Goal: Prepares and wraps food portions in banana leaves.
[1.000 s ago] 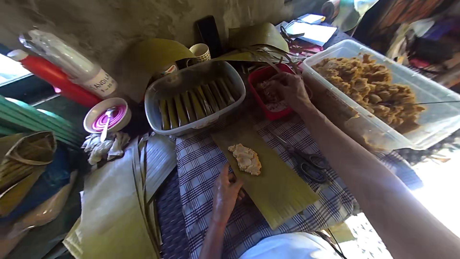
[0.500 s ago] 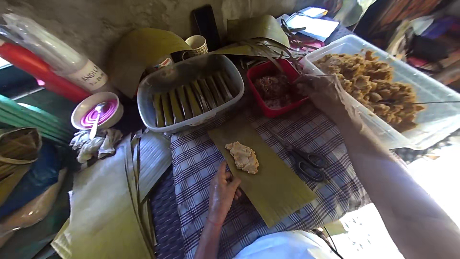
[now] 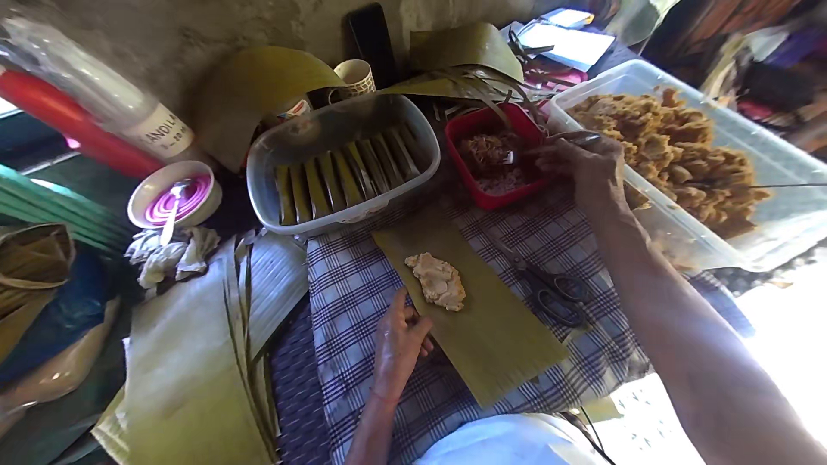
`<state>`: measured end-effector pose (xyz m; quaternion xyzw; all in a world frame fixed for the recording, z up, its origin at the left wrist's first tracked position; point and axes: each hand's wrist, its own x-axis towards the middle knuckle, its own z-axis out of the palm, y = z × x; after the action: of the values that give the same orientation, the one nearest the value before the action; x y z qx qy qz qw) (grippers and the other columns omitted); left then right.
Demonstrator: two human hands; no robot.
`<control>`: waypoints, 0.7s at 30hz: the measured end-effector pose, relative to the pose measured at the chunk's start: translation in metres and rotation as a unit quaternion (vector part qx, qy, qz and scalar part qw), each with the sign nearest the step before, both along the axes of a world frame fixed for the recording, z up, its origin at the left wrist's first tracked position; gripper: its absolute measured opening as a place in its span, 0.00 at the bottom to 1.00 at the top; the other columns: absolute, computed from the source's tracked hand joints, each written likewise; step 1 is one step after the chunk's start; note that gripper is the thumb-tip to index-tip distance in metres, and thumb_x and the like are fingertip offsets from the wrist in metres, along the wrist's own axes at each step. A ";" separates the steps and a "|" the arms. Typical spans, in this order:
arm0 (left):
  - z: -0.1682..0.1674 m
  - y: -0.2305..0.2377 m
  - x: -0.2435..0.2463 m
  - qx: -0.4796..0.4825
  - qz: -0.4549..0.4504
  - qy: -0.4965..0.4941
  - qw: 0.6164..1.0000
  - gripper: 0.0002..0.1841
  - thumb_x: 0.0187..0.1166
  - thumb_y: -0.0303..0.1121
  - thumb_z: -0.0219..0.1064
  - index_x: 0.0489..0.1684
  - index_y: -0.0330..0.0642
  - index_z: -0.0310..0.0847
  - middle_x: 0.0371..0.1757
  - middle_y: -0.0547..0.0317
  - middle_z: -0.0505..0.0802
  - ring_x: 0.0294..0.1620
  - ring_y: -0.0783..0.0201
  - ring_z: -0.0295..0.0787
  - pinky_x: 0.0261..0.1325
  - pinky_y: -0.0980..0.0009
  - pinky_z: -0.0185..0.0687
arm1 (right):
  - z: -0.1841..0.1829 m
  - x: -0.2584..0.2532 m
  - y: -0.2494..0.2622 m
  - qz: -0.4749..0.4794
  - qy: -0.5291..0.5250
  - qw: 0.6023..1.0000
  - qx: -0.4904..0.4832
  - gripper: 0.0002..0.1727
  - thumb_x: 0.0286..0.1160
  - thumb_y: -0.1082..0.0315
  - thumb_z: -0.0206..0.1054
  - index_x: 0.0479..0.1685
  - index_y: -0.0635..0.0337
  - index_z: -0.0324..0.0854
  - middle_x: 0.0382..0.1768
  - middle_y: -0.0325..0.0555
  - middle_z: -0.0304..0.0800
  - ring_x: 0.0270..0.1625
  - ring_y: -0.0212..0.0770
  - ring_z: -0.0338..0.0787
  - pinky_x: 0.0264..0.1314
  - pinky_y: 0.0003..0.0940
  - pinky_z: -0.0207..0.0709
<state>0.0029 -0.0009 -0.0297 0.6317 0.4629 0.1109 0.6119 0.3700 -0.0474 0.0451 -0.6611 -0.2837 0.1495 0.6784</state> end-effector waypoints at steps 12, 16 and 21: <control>0.000 0.001 0.001 -0.012 -0.001 0.000 1.000 0.35 0.76 0.26 0.70 0.87 0.47 0.62 0.36 0.52 0.94 0.24 0.57 0.92 0.23 0.64 0.90 | 0.015 -0.007 -0.002 0.003 0.057 0.995 0.078 0.10 0.86 0.76 0.57 0.47 0.66 0.86 0.34 0.43 0.97 0.34 0.38 0.97 0.43 0.32 0.94; 0.003 0.000 0.001 -0.012 -0.002 0.009 1.000 0.36 0.76 0.25 0.70 0.88 0.48 0.61 0.37 0.52 0.95 0.24 0.58 0.92 0.23 0.64 0.90 | 0.023 -0.010 -0.007 0.008 0.055 0.995 0.084 0.10 0.86 0.75 0.58 0.47 0.66 0.86 0.33 0.44 0.97 0.35 0.39 0.97 0.43 0.34 0.94; 0.002 0.002 0.005 -0.012 -0.006 0.002 1.000 0.35 0.79 0.28 0.69 0.89 0.46 0.60 0.42 0.52 0.95 0.27 0.59 0.93 0.27 0.65 0.91 | 0.043 -0.029 -0.023 0.045 0.065 0.992 0.097 0.11 0.86 0.75 0.56 0.47 0.64 0.85 0.37 0.45 0.97 0.38 0.40 0.97 0.44 0.35 0.94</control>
<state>0.0082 0.0016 -0.0273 0.6273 0.4616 0.1003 0.6191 0.3406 -0.0701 0.0876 -0.5675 -0.2819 0.1938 0.7490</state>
